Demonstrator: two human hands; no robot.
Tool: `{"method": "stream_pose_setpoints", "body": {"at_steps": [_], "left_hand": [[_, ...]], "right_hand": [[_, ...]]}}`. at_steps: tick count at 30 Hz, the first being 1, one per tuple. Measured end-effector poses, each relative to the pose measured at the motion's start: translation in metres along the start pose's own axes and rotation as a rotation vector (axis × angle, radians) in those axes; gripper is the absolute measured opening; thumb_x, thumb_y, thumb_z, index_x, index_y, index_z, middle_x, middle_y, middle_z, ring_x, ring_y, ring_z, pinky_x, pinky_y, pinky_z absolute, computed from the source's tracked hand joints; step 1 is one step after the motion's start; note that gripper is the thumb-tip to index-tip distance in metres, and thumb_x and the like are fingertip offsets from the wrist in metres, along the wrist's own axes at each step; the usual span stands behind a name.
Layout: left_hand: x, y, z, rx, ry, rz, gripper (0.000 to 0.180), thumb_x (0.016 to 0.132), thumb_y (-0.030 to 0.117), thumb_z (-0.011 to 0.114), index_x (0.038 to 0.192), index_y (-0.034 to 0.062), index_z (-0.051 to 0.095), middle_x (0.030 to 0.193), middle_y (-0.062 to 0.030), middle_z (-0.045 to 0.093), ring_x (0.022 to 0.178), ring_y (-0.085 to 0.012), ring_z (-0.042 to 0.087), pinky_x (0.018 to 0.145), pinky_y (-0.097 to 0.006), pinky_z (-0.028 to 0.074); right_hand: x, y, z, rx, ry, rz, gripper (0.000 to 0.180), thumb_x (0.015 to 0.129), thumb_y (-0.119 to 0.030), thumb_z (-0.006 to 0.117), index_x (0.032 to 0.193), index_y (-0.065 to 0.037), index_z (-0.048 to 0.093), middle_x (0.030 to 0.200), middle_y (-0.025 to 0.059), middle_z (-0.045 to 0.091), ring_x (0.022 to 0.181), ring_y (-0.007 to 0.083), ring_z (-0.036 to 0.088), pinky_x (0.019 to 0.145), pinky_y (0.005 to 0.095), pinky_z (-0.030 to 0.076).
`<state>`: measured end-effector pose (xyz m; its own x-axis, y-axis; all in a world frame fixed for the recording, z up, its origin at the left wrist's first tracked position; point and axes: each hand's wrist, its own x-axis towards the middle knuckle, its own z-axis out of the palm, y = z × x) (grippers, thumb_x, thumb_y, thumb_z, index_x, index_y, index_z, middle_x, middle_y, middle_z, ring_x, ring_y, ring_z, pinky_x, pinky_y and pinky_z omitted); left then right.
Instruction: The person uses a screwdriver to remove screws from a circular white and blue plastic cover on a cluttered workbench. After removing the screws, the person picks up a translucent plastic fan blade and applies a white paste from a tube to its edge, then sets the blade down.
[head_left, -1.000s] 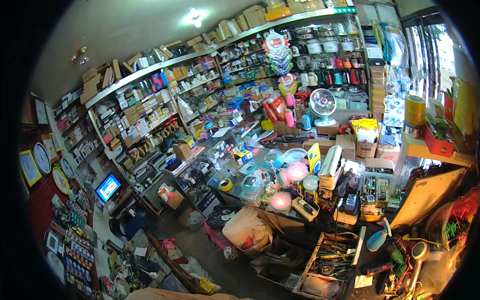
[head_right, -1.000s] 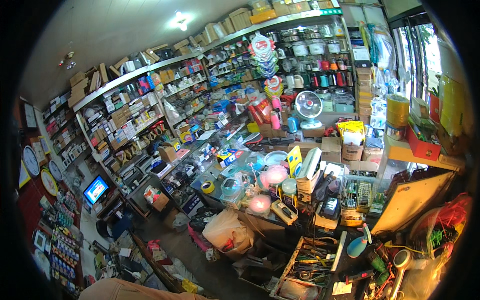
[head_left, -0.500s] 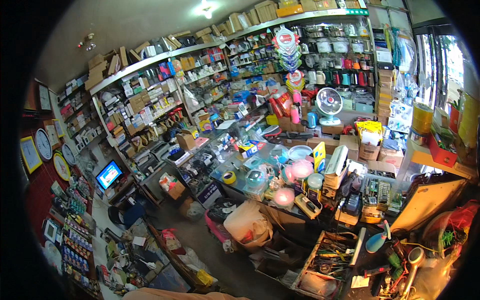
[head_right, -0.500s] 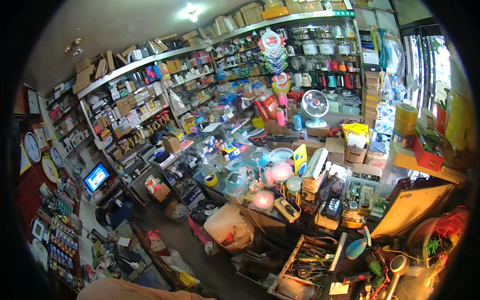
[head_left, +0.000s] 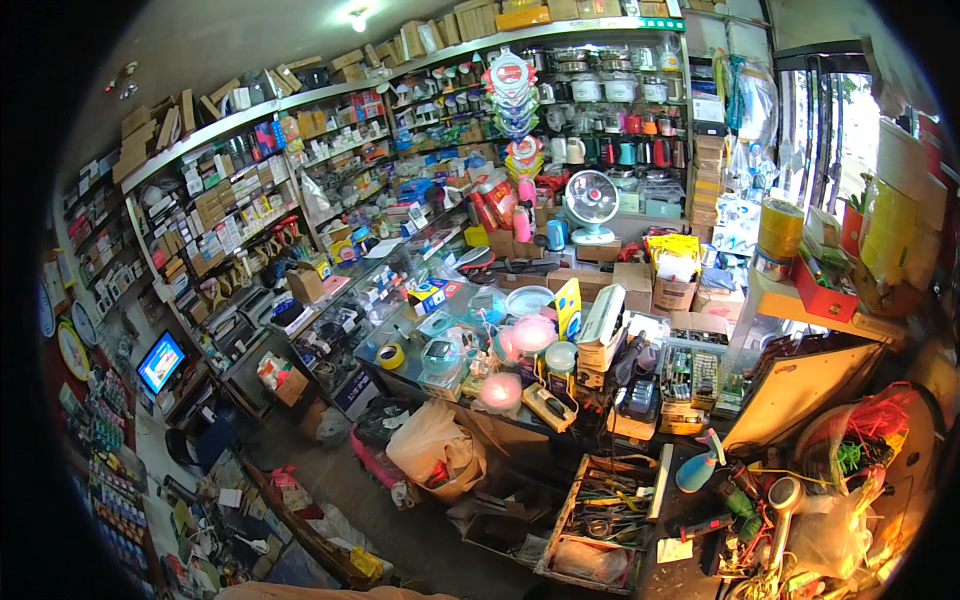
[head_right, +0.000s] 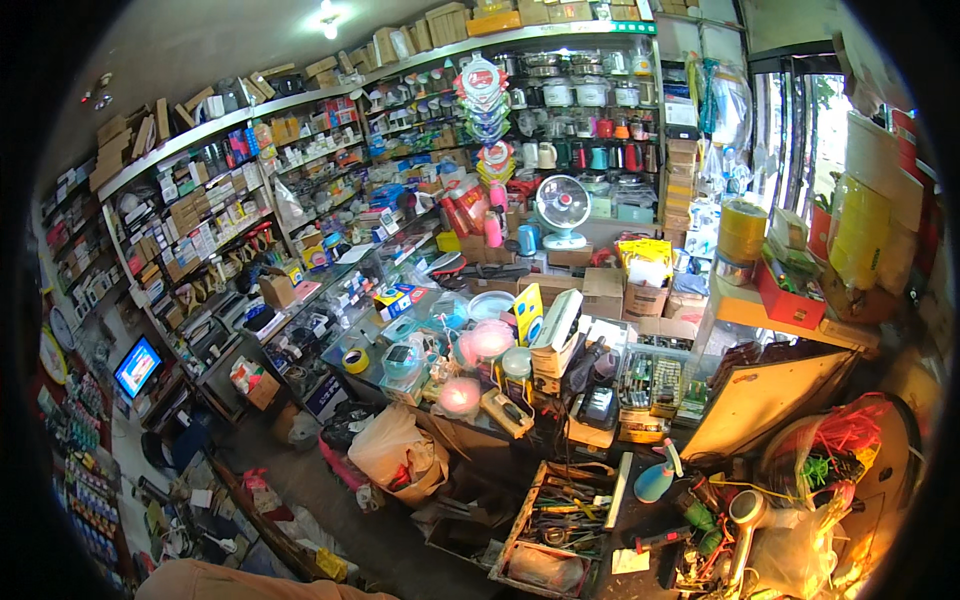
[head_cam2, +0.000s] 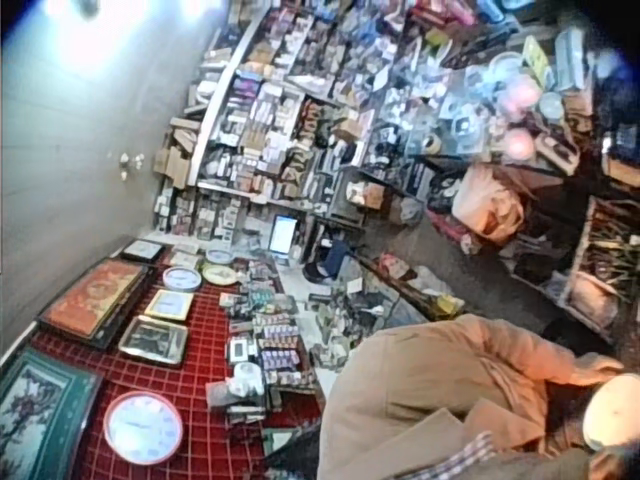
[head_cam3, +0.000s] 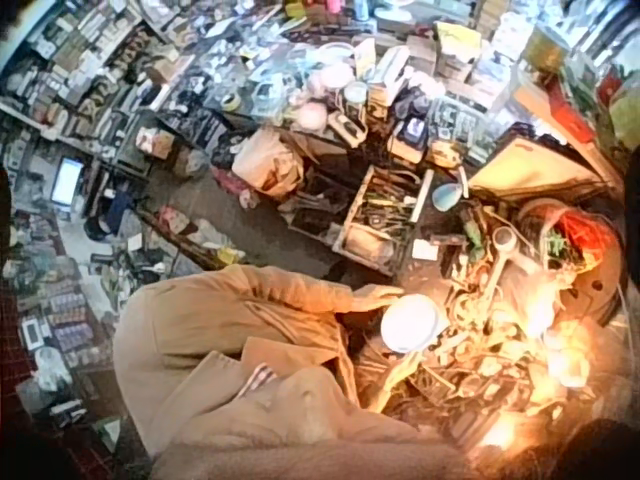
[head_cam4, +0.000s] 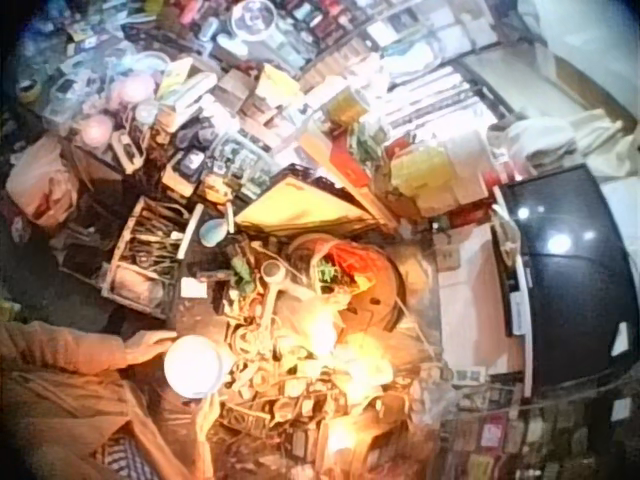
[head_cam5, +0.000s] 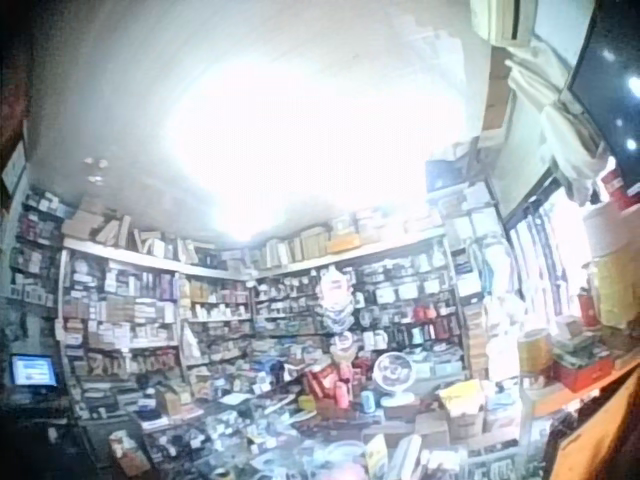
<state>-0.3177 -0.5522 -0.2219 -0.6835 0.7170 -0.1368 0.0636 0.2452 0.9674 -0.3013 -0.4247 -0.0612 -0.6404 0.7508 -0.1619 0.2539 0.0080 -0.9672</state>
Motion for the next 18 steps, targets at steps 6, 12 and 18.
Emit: {"method": "stream_pose_setpoints", "body": {"at_steps": [6,12,18], "left_hand": [[0.007,-0.013,-0.209,-0.457,0.282,-0.179,0.013,0.110,0.014,0.072,0.118,0.0044,0.075,0.106,-0.0095,0.077,0.079,-0.0149,0.072,0.072,-0.030,0.062],[0.123,0.030,-0.547,0.577,0.892,0.238,0.019,0.102,0.003,0.073,0.120,0.0021,0.081,0.110,-0.0125,0.080,0.098,-0.0236,0.077,0.086,-0.041,0.062],[0.296,0.025,-0.755,0.896,0.871,0.211,0.030,0.086,0.001,0.078,0.115,0.0086,0.084,0.111,-0.0132,0.082,0.106,-0.0345,0.078,0.096,-0.048,0.062]], "right_hand": [[0.007,0.006,-0.013,-0.013,0.064,0.021,0.030,0.113,-0.017,0.066,0.136,0.002,0.073,0.110,0.0094,0.081,0.095,0.0222,0.073,0.088,0.0352,0.059],[0.017,0.012,-0.016,-0.087,0.142,0.066,0.030,0.113,-0.017,0.066,0.136,0.002,0.073,0.111,0.0090,0.080,0.095,0.0216,0.072,0.088,0.0352,0.058],[0.032,0.027,-0.003,-0.212,0.292,0.158,0.031,0.113,-0.017,0.065,0.136,0.003,0.072,0.111,0.0085,0.080,0.096,0.0211,0.071,0.089,0.0351,0.058]]}}
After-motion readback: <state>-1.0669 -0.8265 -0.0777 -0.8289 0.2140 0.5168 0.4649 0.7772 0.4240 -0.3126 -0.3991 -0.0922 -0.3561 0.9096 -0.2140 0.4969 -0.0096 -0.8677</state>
